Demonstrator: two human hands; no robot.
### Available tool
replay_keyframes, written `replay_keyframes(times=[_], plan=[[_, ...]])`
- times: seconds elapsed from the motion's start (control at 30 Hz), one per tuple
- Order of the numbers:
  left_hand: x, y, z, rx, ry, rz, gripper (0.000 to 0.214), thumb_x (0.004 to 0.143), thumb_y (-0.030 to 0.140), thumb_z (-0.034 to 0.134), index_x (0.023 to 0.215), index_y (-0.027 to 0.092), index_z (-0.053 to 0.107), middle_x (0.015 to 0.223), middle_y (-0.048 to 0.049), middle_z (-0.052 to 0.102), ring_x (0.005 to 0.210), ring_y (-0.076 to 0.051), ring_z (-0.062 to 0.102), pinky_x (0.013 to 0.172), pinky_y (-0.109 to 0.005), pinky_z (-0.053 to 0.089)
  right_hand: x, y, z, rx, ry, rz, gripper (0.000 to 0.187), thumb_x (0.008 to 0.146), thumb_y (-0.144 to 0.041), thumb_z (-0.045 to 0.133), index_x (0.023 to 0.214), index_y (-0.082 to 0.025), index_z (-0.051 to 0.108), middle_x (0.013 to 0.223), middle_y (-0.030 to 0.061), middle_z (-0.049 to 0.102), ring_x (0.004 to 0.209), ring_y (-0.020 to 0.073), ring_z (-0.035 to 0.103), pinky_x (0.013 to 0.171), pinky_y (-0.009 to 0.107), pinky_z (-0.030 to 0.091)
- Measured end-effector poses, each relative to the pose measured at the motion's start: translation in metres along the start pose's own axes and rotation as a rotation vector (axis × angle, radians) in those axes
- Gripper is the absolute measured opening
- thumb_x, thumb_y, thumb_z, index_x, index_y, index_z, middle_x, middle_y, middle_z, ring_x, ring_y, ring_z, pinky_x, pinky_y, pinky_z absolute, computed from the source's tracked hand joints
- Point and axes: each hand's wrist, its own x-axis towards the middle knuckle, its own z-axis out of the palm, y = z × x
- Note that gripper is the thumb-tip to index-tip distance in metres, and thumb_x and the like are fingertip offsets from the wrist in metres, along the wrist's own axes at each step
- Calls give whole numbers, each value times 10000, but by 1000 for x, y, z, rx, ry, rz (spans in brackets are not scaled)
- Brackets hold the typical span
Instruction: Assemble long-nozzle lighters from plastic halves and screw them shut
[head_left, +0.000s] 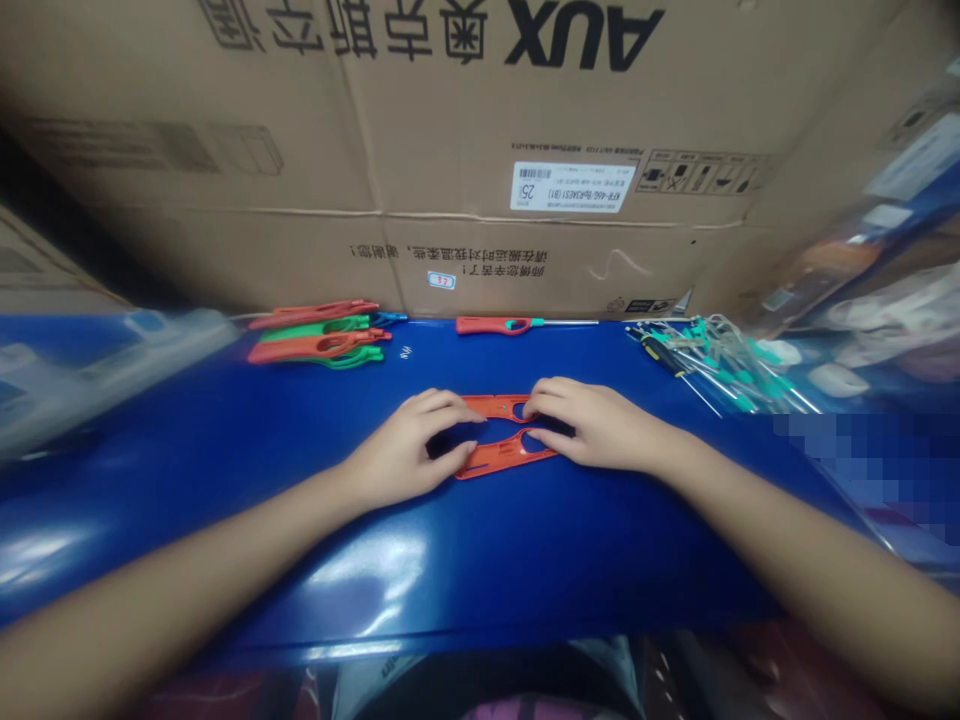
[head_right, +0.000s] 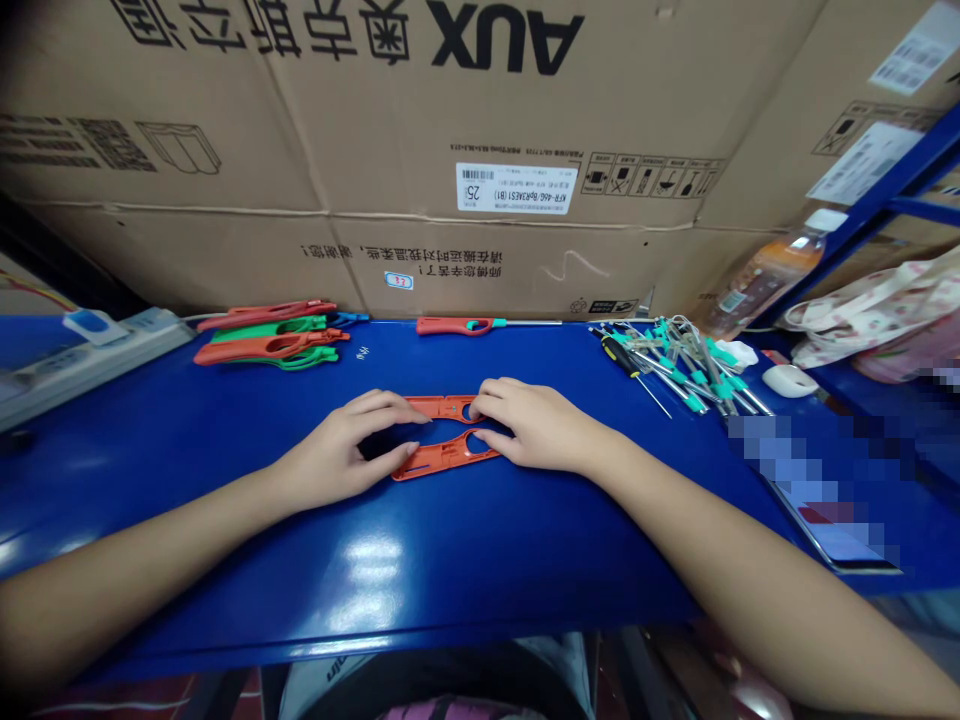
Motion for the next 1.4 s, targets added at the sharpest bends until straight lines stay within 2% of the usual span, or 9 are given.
replay_keyframes(times=[0.2, 0.4, 0.73, 0.97, 1.03, 1.1, 1.23, 1.33, 1.4], plan=[[-1, -1, -1, 30, 16, 6, 324, 912, 300, 654, 1230, 241, 672, 1240, -81, 659, 1178, -259, 592, 1063, -454, 469, 1, 2, 0, -27, 5, 3, 209, 1009, -338, 547, 1131, -201, 647, 1138, 99, 660, 1035, 249, 630, 822, 377, 522], [-2, -2, 0, 48, -64, -6, 405, 879, 246, 647, 1283, 267, 648, 1326, -75, 638, 1241, -283, 572, 1086, -475, 445, 1, 3, 1, -23, 13, -3, 176, 1014, -294, 529, 1111, -205, 645, 1108, 94, 664, 1011, 237, 628, 801, 357, 509], [0, -8, 1, 36, -42, -23, 286, 958, 243, 555, 1218, 244, 674, 1242, -72, 682, 1183, -251, 598, 1059, -462, 462, 3, 3, 2, -42, 18, -4, 177, 1023, -303, 514, 1063, -197, 650, 1076, 81, 674, 1000, 232, 630, 803, 359, 510], [-1, -5, -1, 51, -28, -15, 271, 1005, 326, 534, 1221, 251, 679, 1233, -70, 693, 1185, -255, 604, 1049, -459, 452, 3, 13, -4, -69, 114, 33, 320, 1052, -375, 425, 1283, -204, 566, 1263, 117, 638, 1086, 256, 643, 857, 387, 540], [-1, -3, -1, 47, -35, 7, 285, 985, 347, 572, 1234, 251, 673, 1262, -68, 684, 1208, -258, 599, 1074, -460, 436, 1, 24, -10, -154, 155, 112, 325, 1045, -359, 409, 1272, -193, 573, 1259, 130, 639, 1095, 281, 638, 859, 407, 540], [-1, -3, -1, 49, -50, 28, 315, 954, 368, 621, 1244, 252, 668, 1295, -66, 674, 1234, -261, 593, 1098, -463, 419, -3, 41, -19, -260, 196, 264, 336, 1036, -315, 383, 1264, -176, 586, 1261, 151, 636, 1106, 309, 632, 844, 417, 535], [-2, -4, 0, 65, -70, 42, 319, 940, 383, 643, 1233, 260, 676, 1312, -58, 674, 1239, -260, 602, 1100, -465, 422, -25, 87, -41, -444, 200, 682, 320, 937, -200, 471, 1211, -137, 622, 1236, 206, 622, 1107, 357, 625, 830, 429, 505], [-2, -5, 2, 58, -62, 15, 279, 955, 373, 621, 1197, 255, 690, 1265, -57, 697, 1217, -256, 616, 1081, -466, 447, -52, 125, -54, -454, 132, 971, 372, 879, -219, 560, 1220, -73, 596, 1199, 271, 614, 1050, 367, 635, 773, 412, 470], [-2, -5, 2, 52, -53, -4, 274, 953, 369, 619, 1184, 243, 692, 1237, -63, 708, 1204, -258, 625, 1071, -470, 464, -70, 146, -59, -374, 58, 979, 328, 831, -246, 656, 1102, -62, 645, 1060, 262, 656, 930, 326, 660, 710, 379, 447]])
